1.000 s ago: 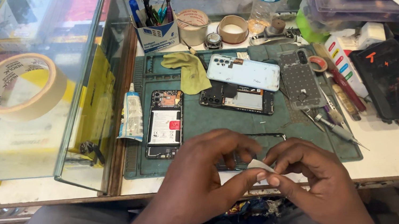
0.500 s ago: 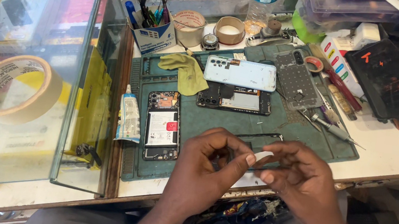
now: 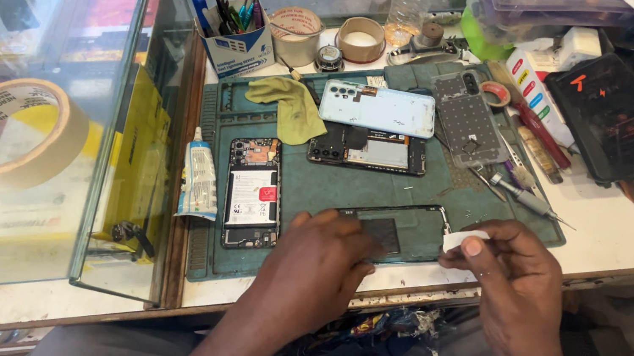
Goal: The person removes the screen and back panel from a mobile phone, applies adhesive tape to a small component, and begins reassembling the parts into the frame.
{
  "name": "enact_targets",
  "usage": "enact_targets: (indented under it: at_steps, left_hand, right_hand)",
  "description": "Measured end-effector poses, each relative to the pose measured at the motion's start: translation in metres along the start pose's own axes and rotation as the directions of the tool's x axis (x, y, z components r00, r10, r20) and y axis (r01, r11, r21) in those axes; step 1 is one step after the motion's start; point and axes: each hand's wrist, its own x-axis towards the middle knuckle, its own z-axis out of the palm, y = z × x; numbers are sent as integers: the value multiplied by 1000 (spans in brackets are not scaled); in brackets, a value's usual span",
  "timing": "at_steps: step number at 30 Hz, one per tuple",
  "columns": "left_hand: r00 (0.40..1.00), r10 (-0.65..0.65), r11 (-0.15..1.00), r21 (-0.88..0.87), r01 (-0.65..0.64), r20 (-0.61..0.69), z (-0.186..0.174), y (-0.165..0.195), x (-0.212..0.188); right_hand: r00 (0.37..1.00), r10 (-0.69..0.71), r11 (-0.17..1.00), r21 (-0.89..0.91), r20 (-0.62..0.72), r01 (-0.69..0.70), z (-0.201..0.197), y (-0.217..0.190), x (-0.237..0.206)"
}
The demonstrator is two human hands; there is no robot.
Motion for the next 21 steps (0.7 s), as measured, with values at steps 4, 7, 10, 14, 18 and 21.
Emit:
enact_targets:
  at_steps: [4,7,10,14,18,21]
  left_hand:
    - [997,82,996,43,-82,3,13,-5,-2]
    - [997,78,996,47,-78,-2,17,-7,-3]
    - [998,67,996,54,-67,5,18,-9,-2]
    - [998,64,998,29,-64,-1,16,-10,-2]
    - [998,59,998,19,-59,-11,15,-9,-2]
    - [993,80,996,-29,-83,-87,13,-8,-4]
  right_hand:
    - [1000,1,999,-40,11,0,-3,8,-3]
    - [1000,-6,998,-61,12,7,-3,11,-4]
    - [999,-21,998,-58,25,22,-3,10,-3]
    - [999,19,987,-159,32,-13,0,8,-1]
    - [988,-39,927,-365,149,92,10,4,2]
    - [972,-27,891,-435,235,130,25,-1,-1]
